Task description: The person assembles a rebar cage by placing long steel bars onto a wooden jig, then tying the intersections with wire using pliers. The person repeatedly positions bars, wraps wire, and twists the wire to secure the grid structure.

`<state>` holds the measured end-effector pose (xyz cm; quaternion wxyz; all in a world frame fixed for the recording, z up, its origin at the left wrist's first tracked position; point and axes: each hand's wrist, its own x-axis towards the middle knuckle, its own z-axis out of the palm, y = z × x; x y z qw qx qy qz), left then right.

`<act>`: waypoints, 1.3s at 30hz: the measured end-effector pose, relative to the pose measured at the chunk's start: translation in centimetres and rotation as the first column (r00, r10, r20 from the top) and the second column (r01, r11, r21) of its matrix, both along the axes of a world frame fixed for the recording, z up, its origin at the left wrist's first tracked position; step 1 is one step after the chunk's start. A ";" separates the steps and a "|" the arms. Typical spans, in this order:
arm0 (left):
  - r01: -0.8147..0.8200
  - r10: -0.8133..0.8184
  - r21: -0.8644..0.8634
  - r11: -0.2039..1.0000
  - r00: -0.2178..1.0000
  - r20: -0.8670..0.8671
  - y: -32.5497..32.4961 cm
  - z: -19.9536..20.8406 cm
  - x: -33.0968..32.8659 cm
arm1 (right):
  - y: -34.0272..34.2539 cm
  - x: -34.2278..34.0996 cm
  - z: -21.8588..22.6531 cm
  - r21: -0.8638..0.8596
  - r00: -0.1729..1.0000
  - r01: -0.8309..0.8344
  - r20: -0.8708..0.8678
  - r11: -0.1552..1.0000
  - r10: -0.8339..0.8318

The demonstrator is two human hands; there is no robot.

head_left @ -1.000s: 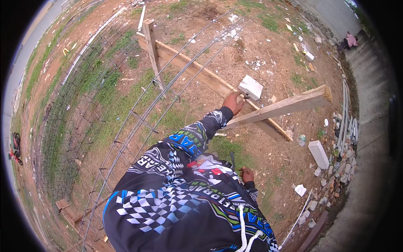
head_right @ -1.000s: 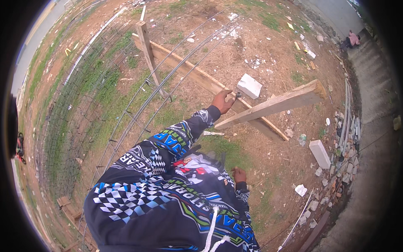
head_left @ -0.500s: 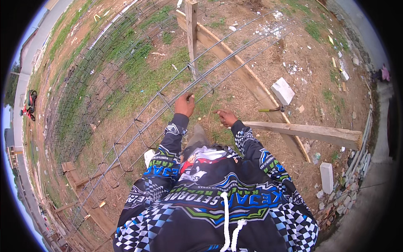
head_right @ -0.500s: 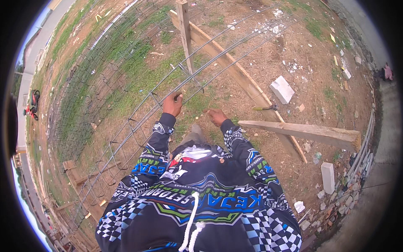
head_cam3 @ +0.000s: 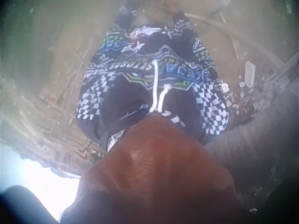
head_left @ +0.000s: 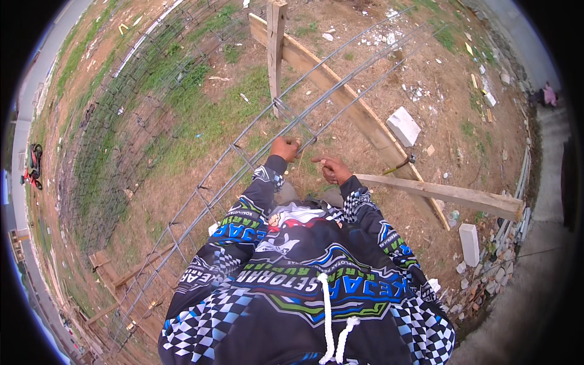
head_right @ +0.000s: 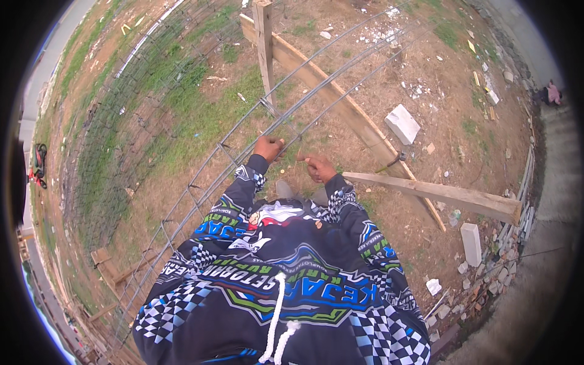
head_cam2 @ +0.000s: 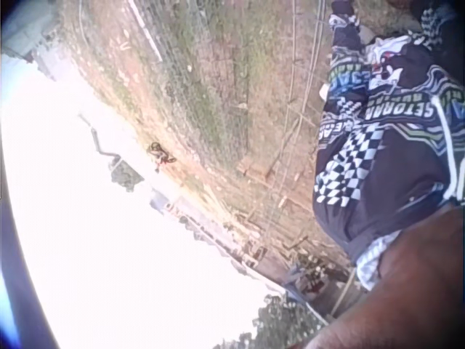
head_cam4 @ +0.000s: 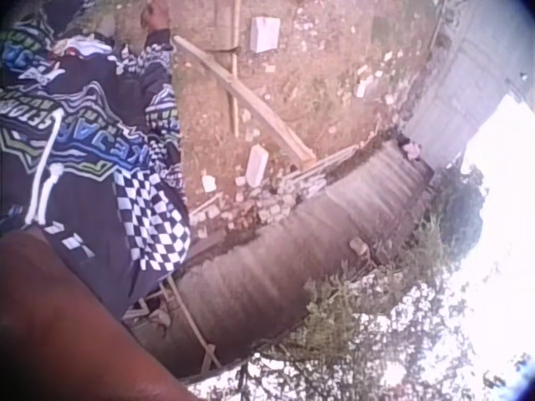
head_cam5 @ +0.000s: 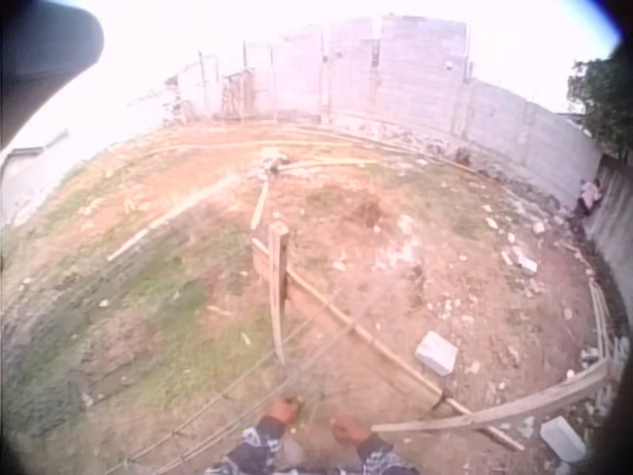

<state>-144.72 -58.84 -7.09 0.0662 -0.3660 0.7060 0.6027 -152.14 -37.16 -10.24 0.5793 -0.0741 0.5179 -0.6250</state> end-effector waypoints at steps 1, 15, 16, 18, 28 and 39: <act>0.012 -0.011 0.013 1.000 0.999 -0.034 -0.1 -0.3 0.1 | -0.1 0.1 -0.9 0.051 0.998 0.032 -0.059 0.998 -0.029; -0.065 0.088 0.286 0.956 0.994 -0.067 0.9 0.5 -1.5 | -1.5 -1.8 0.0 0.055 0.984 0.152 0.086 0.987 -0.157; -0.072 0.097 0.279 0.958 0.992 -0.077 1.1 0.5 -1.6 | -1.4 -1.8 0.2 0.058 0.985 0.154 0.068 0.986 -0.158; -0.072 0.092 0.246 0.967 0.993 -0.071 1.2 0.5 -2.1 | -1.2 -1.5 0.4 0.064 0.986 0.162 0.032 0.985 -0.164; -0.094 0.097 0.042 0.995 0.993 -0.071 2.4 0.9 -3.0 | -0.9 -0.1 0.1 0.050 0.973 0.223 0.055 0.974 -0.226; -0.096 0.094 -0.030 0.995 0.994 -0.052 2.4 -0.4 -2.7 | -2.7 -3.3 8.8 0.349 0.466 -0.145 -0.801 0.926 0.375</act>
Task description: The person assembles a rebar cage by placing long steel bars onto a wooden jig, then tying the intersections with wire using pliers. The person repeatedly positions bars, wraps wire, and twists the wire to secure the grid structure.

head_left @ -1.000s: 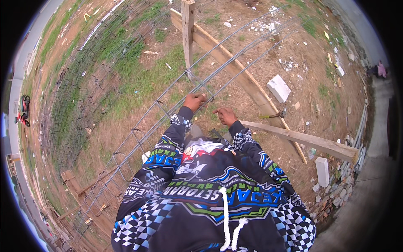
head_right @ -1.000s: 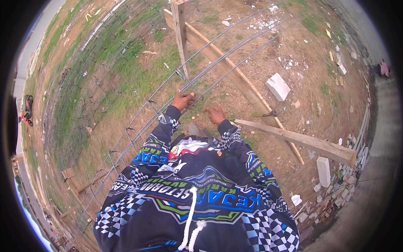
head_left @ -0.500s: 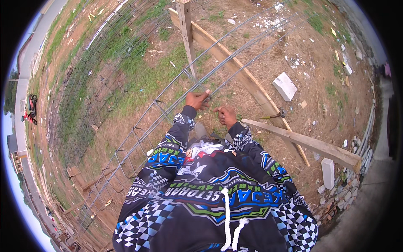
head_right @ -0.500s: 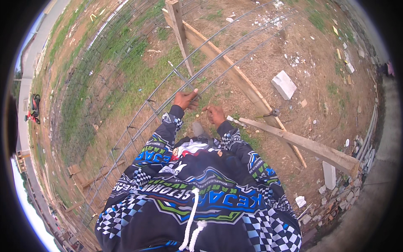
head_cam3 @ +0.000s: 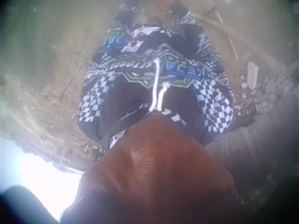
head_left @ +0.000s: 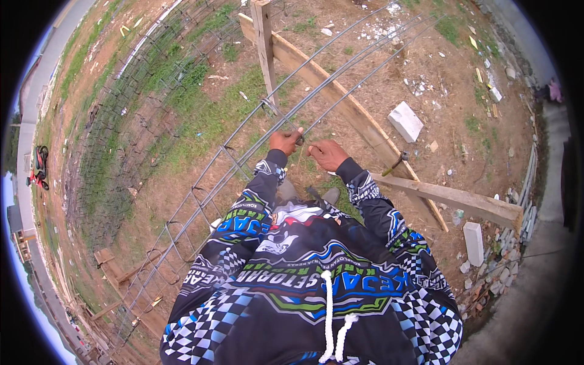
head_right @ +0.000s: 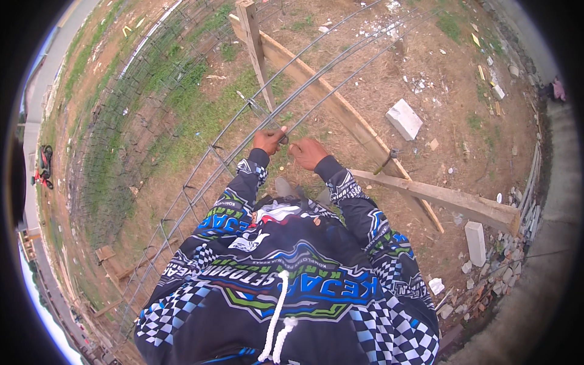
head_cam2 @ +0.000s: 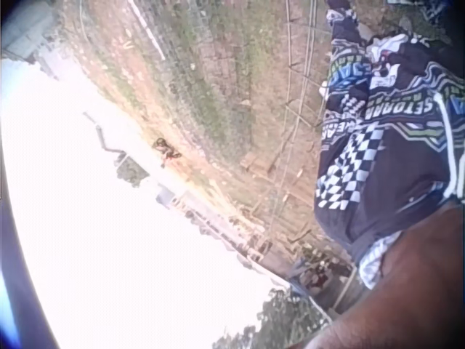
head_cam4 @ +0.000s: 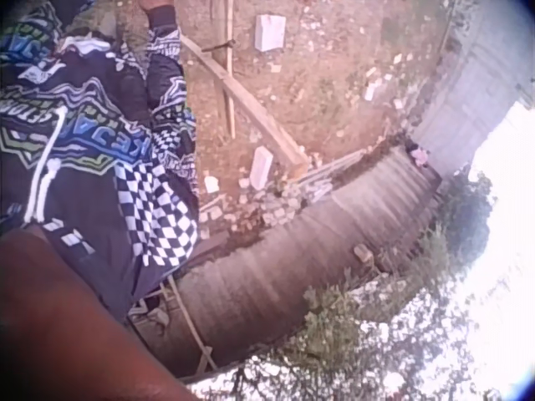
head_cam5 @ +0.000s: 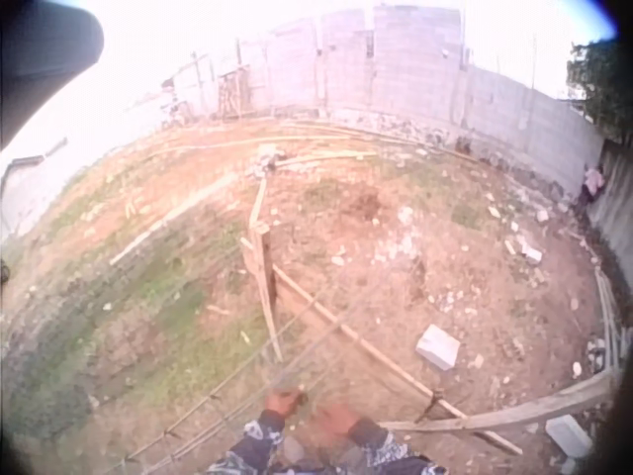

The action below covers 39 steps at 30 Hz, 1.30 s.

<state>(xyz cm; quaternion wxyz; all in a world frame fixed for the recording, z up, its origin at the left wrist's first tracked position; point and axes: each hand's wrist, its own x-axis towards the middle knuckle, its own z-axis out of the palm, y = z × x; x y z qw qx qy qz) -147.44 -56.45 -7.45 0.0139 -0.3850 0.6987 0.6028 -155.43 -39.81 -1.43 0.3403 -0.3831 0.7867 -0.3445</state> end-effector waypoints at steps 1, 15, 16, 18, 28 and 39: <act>0.003 -0.003 0.008 1.000 1.000 0.005 -0.1 0.0 -0.4 | -0.6 -1.4 0.4 0.062 0.989 -0.112 -0.092 0.992 0.118; 0.026 -0.011 0.113 0.993 0.991 -0.134 -0.5 -2.7 -0.6 | -7.9 -9.4 2.9 0.362 0.670 -0.445 -0.473 0.819 0.572; 0.010 0.007 0.113 0.994 0.989 -0.149 -0.6 -3.0 -0.5 | -8.2 -9.4 2.5 0.358 0.688 -0.396 -0.494 0.845 0.532; 0.015 0.004 0.153 0.988 0.992 -0.123 -0.5 -3.2 -0.4 | -8.4 -9.4 1.5 0.350 0.720 -0.292 -0.532 0.890 0.446; -0.020 0.052 0.120 0.993 0.962 -0.270 0.6 -2.2 -0.3 | -10.9 -6.8 -2.1 0.594 0.660 0.134 -0.650 0.793 0.376; 0.096 -0.081 0.042 0.995 0.958 -0.277 -0.1 -4.2 -0.3 | -4.4 -4.4 -0.8 -0.207 0.480 -0.185 -0.872 0.961 -0.095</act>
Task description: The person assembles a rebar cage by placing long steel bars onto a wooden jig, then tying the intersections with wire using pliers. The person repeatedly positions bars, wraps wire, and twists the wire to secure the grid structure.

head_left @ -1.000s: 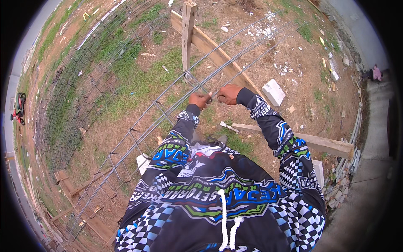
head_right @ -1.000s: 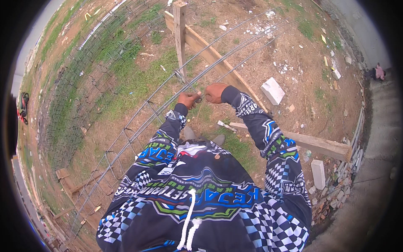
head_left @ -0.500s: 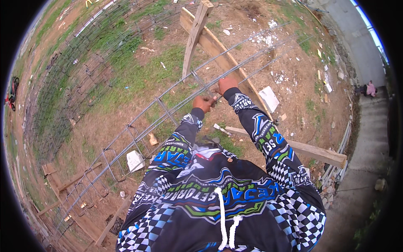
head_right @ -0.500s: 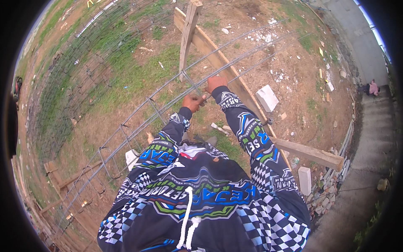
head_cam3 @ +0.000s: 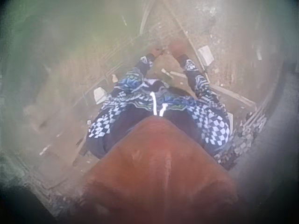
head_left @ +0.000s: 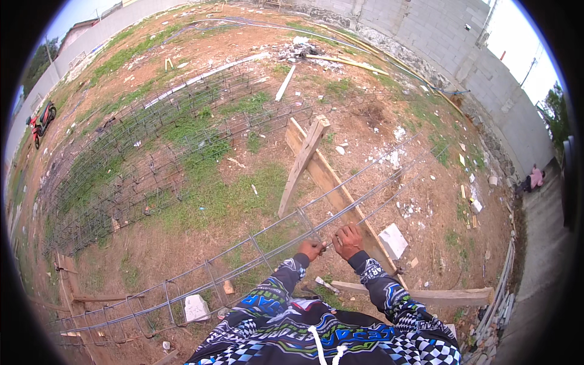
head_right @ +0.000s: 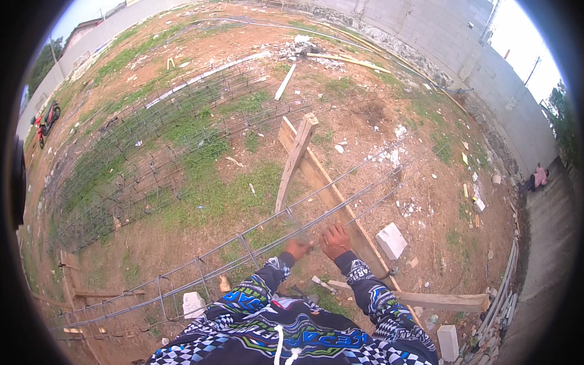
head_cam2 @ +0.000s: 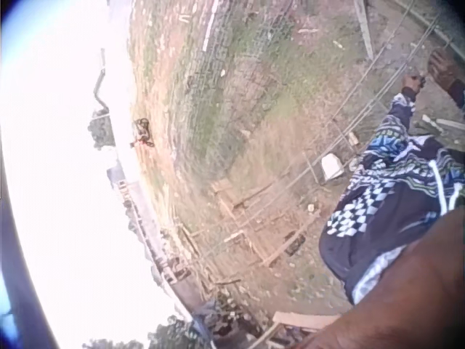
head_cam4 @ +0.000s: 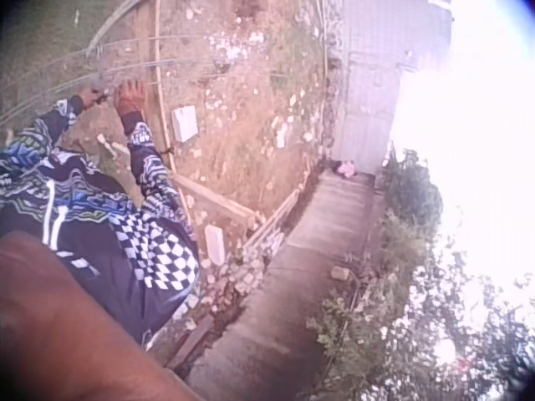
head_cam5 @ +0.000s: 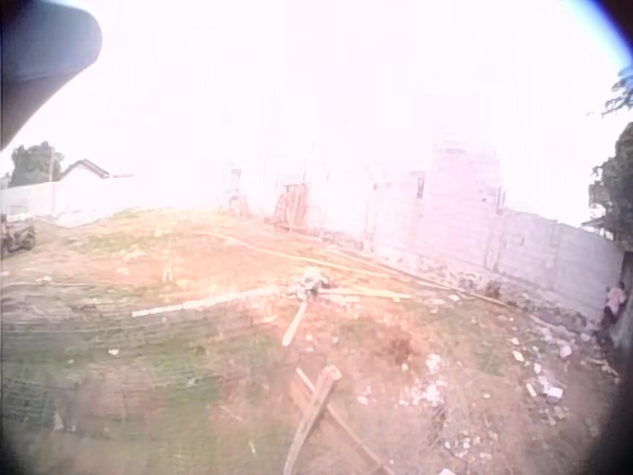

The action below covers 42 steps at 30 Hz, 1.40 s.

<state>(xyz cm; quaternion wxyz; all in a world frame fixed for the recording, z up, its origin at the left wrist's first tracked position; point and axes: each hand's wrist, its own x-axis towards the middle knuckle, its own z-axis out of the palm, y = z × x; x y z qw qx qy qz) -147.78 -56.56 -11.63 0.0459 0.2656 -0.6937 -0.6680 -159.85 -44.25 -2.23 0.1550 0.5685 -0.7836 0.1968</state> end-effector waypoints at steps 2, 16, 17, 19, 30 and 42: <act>0.033 -0.033 -0.010 0.999 0.999 -0.032 0.2 -0.4 -0.4 | 3.2 1.3 -2.0 0.083 0.983 0.018 0.178 0.996 -0.033; 0.049 -0.048 -0.048 0.998 0.999 0.008 0.3 -2.7 -0.8 | 6.9 4.2 -2.1 0.514 0.839 -0.011 0.472 0.858 -0.272; 0.028 -0.027 -0.059 0.998 1.000 0.007 0.2 -2.8 -0.9 | 6.5 4.1 -1.8 0.479 0.840 -0.013 0.482 0.878 -0.250; -0.024 0.025 -0.068 0.997 1.000 0.016 0.8 -2.7 -0.5 | 5.0 4.1 -0.2 0.418 0.839 -0.032 0.505 0.908 -0.202; 0.043 -0.019 -0.237 0.970 0.995 0.101 1.6 -0.9 -0.4 | 4.3 10.6 -0.6 0.475 0.917 0.124 0.279 0.871 -0.283; -0.025 0.029 -0.454 0.891 1.000 0.001 0.9 -0.1 -0.1 | 4.3 8.1 -7.6 0.387 0.380 0.090 0.838 0.918 -0.391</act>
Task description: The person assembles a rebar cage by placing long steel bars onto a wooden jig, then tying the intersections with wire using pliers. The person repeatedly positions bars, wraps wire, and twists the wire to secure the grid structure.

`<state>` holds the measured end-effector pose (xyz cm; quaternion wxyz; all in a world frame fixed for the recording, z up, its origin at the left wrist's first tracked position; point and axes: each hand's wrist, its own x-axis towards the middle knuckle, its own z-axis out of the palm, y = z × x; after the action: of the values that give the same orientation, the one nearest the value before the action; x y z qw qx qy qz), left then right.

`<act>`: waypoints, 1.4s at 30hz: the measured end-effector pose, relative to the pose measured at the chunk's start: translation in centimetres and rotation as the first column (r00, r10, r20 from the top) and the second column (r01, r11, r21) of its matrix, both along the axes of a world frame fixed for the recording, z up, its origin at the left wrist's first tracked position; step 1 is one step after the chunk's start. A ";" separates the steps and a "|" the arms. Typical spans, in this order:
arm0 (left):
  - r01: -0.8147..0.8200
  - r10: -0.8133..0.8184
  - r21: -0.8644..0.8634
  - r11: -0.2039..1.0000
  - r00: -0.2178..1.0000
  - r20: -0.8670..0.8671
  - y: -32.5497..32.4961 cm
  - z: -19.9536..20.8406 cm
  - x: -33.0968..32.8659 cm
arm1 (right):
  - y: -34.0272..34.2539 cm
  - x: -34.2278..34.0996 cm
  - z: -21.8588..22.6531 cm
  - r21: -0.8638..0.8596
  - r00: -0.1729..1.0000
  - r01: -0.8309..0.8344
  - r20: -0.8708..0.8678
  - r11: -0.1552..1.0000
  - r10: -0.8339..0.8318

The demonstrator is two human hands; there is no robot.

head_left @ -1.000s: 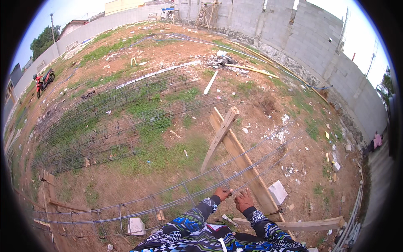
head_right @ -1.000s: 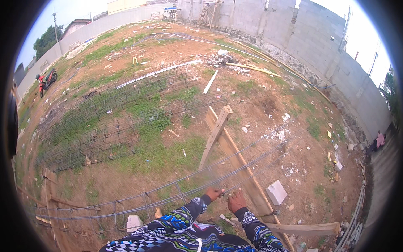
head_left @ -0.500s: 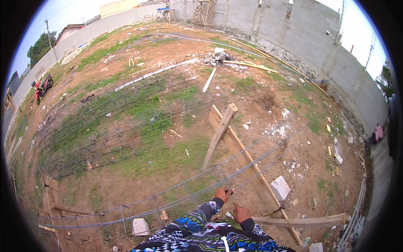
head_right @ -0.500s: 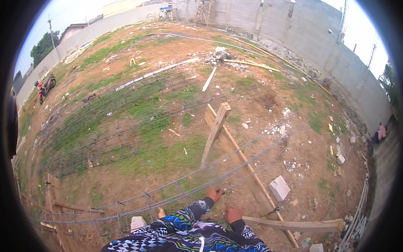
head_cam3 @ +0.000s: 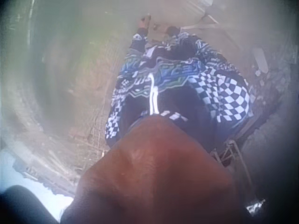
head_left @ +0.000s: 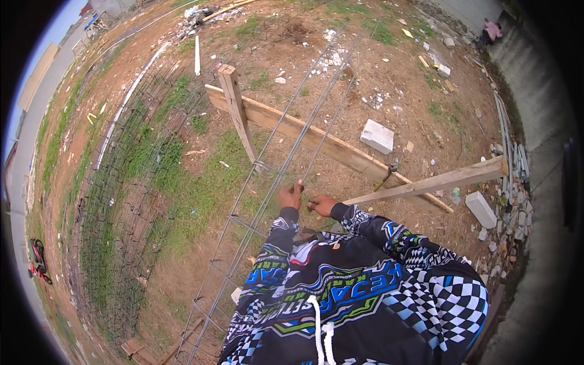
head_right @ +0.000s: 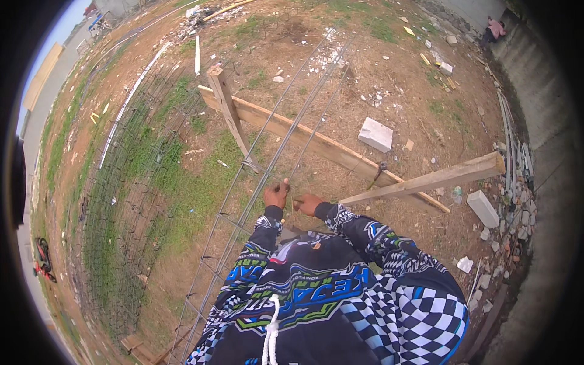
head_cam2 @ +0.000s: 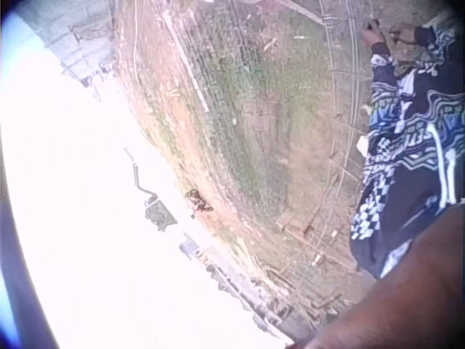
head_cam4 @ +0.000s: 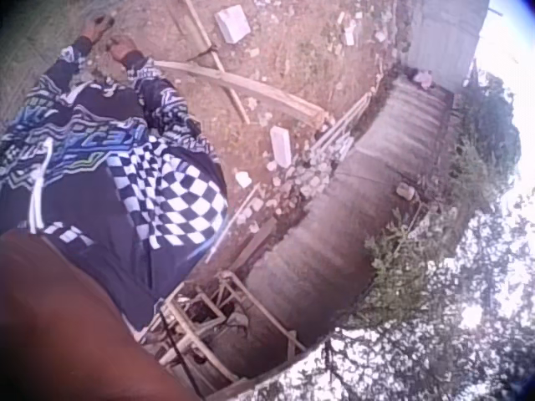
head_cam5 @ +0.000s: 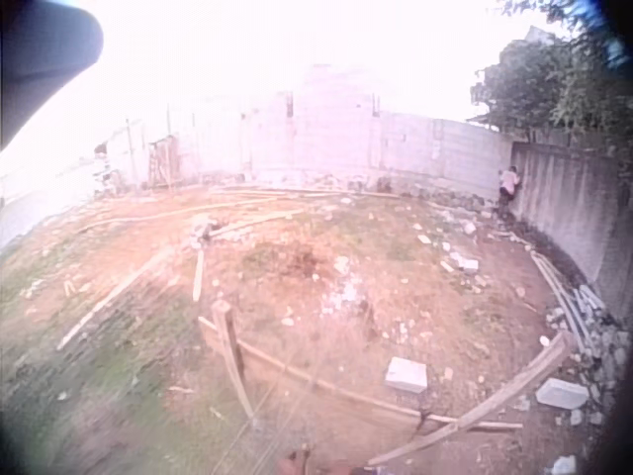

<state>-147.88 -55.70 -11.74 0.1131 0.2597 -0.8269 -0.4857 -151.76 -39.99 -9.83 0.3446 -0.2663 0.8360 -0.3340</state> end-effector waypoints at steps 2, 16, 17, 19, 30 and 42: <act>-0.001 -0.003 0.126 0.992 1.000 0.031 -0.3 0.9 0.3 | -0.4 1.4 4.7 -0.105 0.977 0.084 0.204 0.991 -0.061; -0.050 0.009 0.401 0.915 0.995 0.102 -0.8 0.6 0.0 | 18.7 -9.0 1.9 -0.001 0.299 0.916 -0.662 0.400 -0.688; -0.074 0.027 0.446 0.892 0.994 0.109 -1.0 -0.5 -0.2 | 18.3 -9.2 2.1 -0.004 0.324 0.908 -0.628 0.419 -0.707; -0.066 0.040 0.436 0.897 0.997 0.070 -0.9 -0.6 0.0 | 18.4 -8.7 4.0 -0.004 0.368 0.893 -0.567 0.449 -0.737; -0.019 0.021 0.405 0.914 1.000 -0.001 -0.9 0.7 0.2 | 15.6 -10.0 27.0 -0.918 0.596 0.394 0.218 0.045 -0.773; -0.036 0.026 0.394 0.919 0.999 0.031 -0.3 1.0 -0.3 | 3.8 -10.4 10.5 0.243 0.803 -0.127 0.594 0.962 -0.044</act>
<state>-148.14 -55.99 -10.75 0.0557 0.2963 -0.7095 -0.6370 -162.19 -36.15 0.69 0.6293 -0.1171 0.7173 -0.2752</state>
